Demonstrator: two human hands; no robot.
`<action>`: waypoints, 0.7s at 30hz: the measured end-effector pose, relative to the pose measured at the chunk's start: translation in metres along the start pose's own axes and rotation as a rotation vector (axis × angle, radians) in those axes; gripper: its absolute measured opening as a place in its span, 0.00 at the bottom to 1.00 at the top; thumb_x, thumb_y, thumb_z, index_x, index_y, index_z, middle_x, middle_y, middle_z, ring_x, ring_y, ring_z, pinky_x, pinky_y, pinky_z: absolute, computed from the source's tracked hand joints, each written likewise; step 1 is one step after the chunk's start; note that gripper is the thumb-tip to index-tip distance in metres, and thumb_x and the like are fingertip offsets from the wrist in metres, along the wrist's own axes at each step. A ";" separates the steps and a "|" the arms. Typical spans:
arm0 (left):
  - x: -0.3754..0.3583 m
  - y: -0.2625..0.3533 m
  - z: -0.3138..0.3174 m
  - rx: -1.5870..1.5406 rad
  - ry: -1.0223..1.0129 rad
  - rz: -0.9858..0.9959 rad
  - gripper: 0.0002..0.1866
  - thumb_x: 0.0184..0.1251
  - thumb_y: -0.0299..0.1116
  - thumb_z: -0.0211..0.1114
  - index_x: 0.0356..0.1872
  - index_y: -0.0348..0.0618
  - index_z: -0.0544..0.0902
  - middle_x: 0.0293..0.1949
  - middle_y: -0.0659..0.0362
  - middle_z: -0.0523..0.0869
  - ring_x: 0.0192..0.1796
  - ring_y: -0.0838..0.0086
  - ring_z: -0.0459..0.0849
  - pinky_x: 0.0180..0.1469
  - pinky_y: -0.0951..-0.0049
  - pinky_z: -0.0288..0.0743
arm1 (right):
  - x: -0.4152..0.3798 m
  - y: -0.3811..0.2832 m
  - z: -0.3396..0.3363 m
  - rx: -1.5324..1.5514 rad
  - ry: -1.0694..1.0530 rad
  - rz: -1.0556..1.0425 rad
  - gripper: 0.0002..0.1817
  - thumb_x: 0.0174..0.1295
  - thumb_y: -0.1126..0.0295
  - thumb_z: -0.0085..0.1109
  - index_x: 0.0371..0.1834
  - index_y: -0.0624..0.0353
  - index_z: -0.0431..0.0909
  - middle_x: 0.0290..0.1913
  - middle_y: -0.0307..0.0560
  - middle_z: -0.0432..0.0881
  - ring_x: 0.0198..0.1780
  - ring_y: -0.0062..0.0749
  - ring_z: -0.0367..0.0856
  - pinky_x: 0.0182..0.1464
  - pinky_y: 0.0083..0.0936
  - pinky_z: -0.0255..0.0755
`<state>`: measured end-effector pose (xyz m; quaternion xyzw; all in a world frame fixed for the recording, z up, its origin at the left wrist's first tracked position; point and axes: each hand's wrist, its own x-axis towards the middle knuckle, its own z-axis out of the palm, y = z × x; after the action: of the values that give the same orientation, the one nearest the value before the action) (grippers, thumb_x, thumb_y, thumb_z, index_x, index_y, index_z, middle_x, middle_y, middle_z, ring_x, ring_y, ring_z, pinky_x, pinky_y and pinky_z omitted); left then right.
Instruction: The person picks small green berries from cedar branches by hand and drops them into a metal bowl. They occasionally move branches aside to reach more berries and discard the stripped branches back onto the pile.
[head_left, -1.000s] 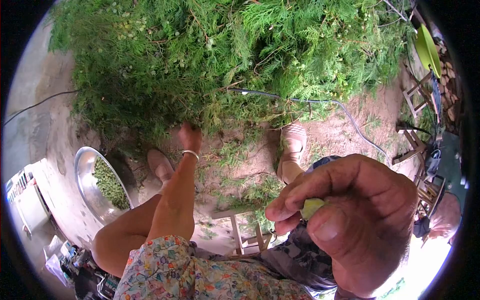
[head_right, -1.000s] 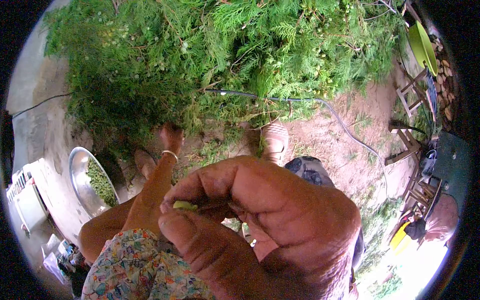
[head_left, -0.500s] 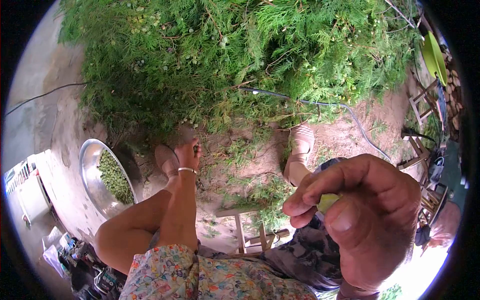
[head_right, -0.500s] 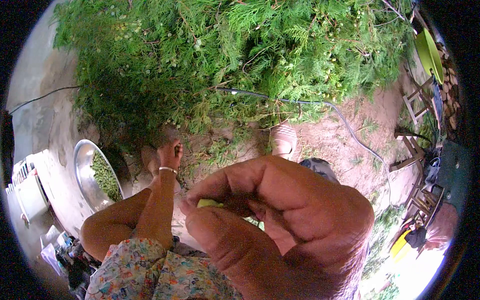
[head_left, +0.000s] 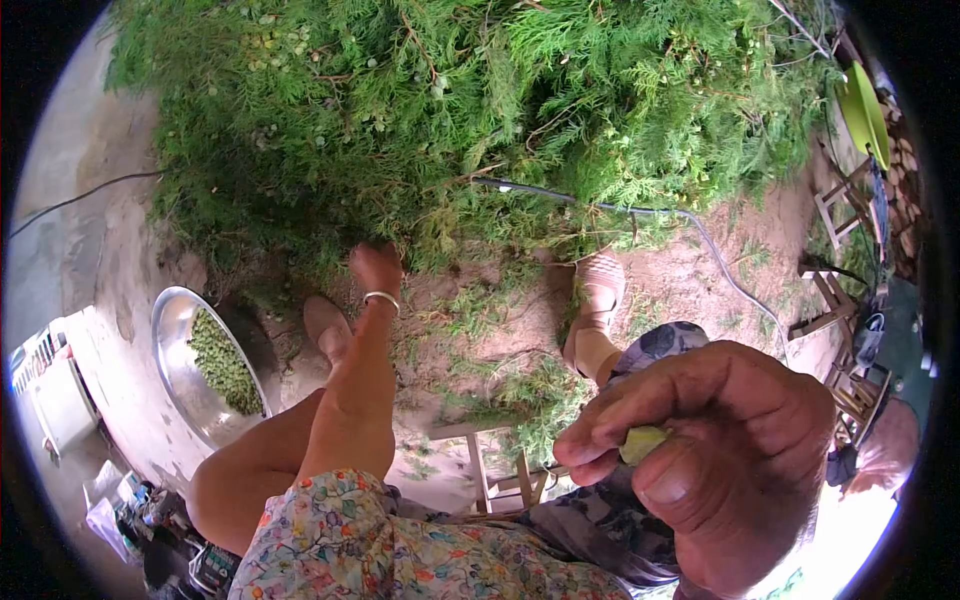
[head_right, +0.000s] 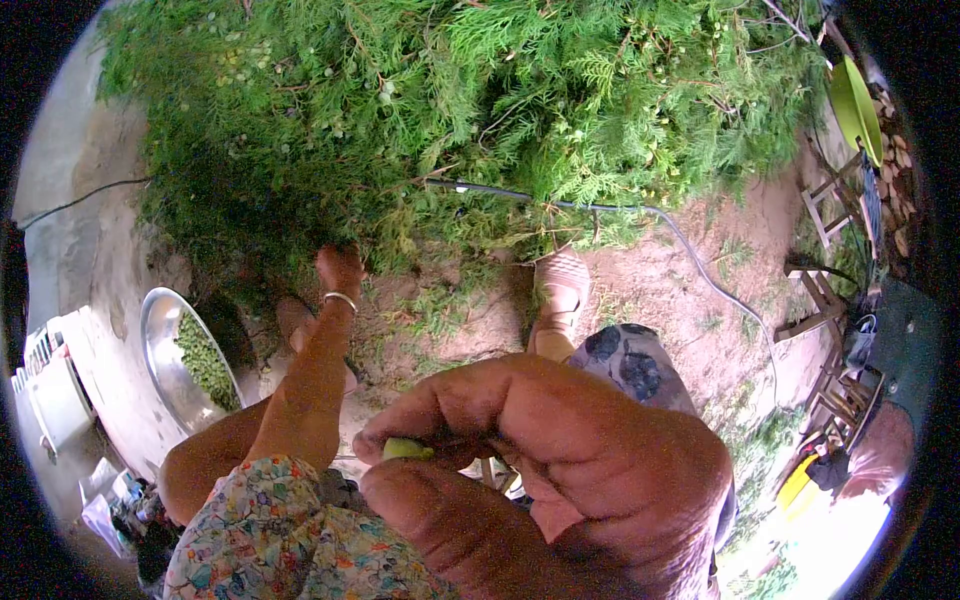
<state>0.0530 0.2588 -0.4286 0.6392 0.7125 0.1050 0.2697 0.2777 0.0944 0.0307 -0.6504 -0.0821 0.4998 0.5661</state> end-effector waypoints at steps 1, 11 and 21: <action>-0.006 -0.005 0.003 0.000 -0.001 0.000 0.07 0.52 0.26 0.66 0.30 0.36 0.77 0.24 0.53 0.81 0.24 0.69 0.80 0.24 0.67 0.74 | 0.000 0.000 0.000 -0.001 0.001 0.000 0.27 0.50 0.55 0.70 0.30 0.74 0.74 0.27 0.57 0.81 0.29 0.33 0.81 0.35 0.25 0.77; -0.047 -0.002 -0.020 -0.084 0.063 0.027 0.08 0.50 0.27 0.64 0.32 0.39 0.77 0.26 0.48 0.81 0.30 0.55 0.80 0.36 0.58 0.74 | 0.000 0.013 -0.023 0.106 -0.271 -0.049 0.15 0.60 0.66 0.60 0.41 0.70 0.75 0.37 0.54 0.82 0.42 0.35 0.83 0.47 0.29 0.79; -0.049 -0.031 -0.051 -0.366 -0.087 0.424 0.05 0.53 0.28 0.61 0.31 0.41 0.77 0.30 0.53 0.81 0.31 0.65 0.80 0.24 0.75 0.72 | 0.001 0.001 -0.022 -0.005 -0.294 0.022 0.15 0.60 0.66 0.60 0.42 0.68 0.75 0.37 0.53 0.82 0.43 0.35 0.82 0.48 0.29 0.78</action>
<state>0.0023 0.2165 -0.3892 0.7184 0.5199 0.2587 0.3829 0.2940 0.0804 0.0259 -0.5726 -0.1582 0.5956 0.5407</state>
